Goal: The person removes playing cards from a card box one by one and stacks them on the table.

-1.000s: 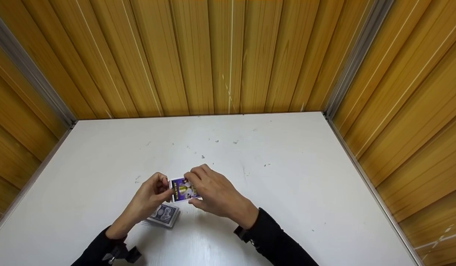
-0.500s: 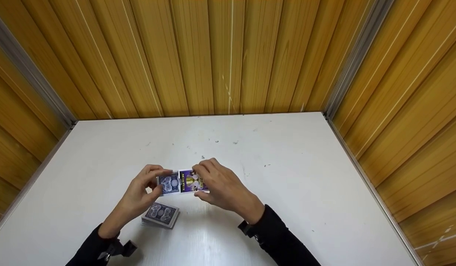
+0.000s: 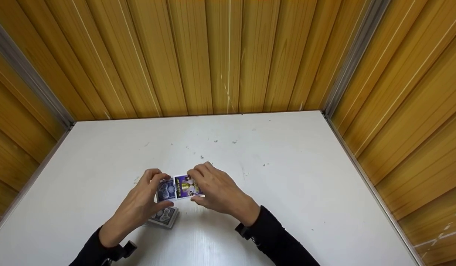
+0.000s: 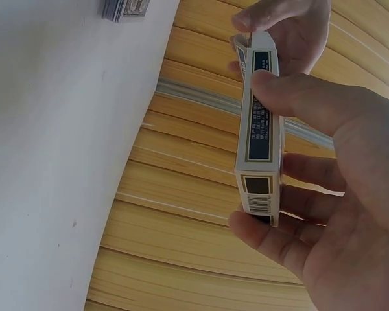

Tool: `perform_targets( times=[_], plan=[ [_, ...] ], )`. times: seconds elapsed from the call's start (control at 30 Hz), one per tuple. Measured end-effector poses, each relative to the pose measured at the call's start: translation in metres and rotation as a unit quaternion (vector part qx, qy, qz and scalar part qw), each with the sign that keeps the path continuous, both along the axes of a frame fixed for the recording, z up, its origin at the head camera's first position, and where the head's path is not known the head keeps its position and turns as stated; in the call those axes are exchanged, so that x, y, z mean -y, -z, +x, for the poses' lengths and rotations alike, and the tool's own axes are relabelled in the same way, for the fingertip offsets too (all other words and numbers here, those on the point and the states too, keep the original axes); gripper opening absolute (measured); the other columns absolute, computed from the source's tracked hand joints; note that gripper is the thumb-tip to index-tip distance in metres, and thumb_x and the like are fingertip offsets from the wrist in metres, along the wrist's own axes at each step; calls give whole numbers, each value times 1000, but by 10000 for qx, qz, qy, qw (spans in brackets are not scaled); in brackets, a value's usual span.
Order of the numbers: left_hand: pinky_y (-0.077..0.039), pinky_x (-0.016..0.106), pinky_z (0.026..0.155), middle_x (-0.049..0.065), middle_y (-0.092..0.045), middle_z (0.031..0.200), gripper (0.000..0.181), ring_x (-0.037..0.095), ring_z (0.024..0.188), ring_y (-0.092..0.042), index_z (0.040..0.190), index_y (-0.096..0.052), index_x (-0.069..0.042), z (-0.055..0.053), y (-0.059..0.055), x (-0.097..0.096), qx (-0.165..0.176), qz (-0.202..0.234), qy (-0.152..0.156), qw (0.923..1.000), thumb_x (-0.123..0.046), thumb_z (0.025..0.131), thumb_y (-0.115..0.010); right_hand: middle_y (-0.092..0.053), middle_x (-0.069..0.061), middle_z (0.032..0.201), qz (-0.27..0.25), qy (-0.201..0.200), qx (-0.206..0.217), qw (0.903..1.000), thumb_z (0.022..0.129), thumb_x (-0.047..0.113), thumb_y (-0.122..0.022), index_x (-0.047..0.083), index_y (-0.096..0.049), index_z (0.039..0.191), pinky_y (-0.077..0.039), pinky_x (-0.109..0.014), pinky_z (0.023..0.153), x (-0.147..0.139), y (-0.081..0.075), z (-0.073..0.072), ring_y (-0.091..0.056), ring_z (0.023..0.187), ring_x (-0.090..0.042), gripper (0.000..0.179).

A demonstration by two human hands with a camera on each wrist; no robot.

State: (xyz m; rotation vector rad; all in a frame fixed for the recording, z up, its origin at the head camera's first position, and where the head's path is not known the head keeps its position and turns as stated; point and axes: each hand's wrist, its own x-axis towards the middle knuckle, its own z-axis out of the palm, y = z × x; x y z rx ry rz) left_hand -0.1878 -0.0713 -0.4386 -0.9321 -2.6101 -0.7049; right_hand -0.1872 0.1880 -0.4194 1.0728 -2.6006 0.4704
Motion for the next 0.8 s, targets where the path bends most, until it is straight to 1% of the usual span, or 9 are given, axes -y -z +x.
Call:
perform_targets(
  times=[0.13,0.23,0.3,0.4,0.5,0.6,0.7,0.8],
  plan=[
    [-54,34,83,9,-52,118,71,20,100,-53,125,-56,-4,0,2,-1,-198,-198,-6,9996,-18,69,-98,-60,-6,127,34,-7,8,10000,82,32,-89,6,-58,136,-55,-32,91,0,-1,1,-57,116,-19,67],
    [-53,34,85,9,-53,115,71,21,102,-53,130,-57,-2,-1,2,1,-366,-311,57,9988,-18,72,-96,-60,-5,127,45,34,7,10000,83,32,-89,6,-57,136,-55,-32,91,-2,-1,0,-57,116,-18,67],
    [-53,34,86,10,-54,116,72,23,104,-53,134,-58,0,-2,0,3,-432,-351,83,9984,-16,74,-95,-60,-5,127,38,73,-9,10000,83,33,-88,6,-57,137,-55,-32,91,-4,-2,-1,-57,115,-18,67],
    [-52,35,85,11,-54,117,72,25,105,-53,137,-59,-1,-4,-4,8,-403,-315,78,9987,-13,75,-94,-60,-6,127,-29,160,-45,9999,82,31,-89,6,-58,136,-55,-33,89,-8,-5,-2,-58,114,-18,68],
    [-51,36,85,11,-54,118,71,25,105,-52,137,-60,-1,-7,-9,14,-336,-259,23,9991,-10,75,-93,-60,-7,128,-67,293,-85,9995,82,31,-89,5,-58,136,-56,-34,87,-13,-9,-2,-58,114,-19,67],
    [-51,37,86,13,-54,120,70,27,107,-53,136,-60,0,-9,-13,20,-319,-232,-27,9992,-8,74,-93,-60,-8,130,-67,454,-34,9989,84,31,-87,5,-58,137,-56,-34,86,-19,-14,-2,-58,115,-19,66],
    [-52,39,88,15,-54,122,70,29,109,-54,135,-59,2,-11,-16,26,-339,-224,-1,9992,-5,75,-92,-59,-8,132,-99,565,82,9983,86,31,-86,4,-57,138,-55,-34,85,-23,-17,-2,-57,117,-20,65],
    [-53,38,90,16,-55,124,68,29,111,-55,135,-57,3,-12,-18,31,-252,-152,75,9995,1,75,-89,-59,-9,133,-193,586,109,9980,86,29,-86,3,-56,137,-55,-35,85,-27,-19,-3,-57,119,-21,65]
  ],
)
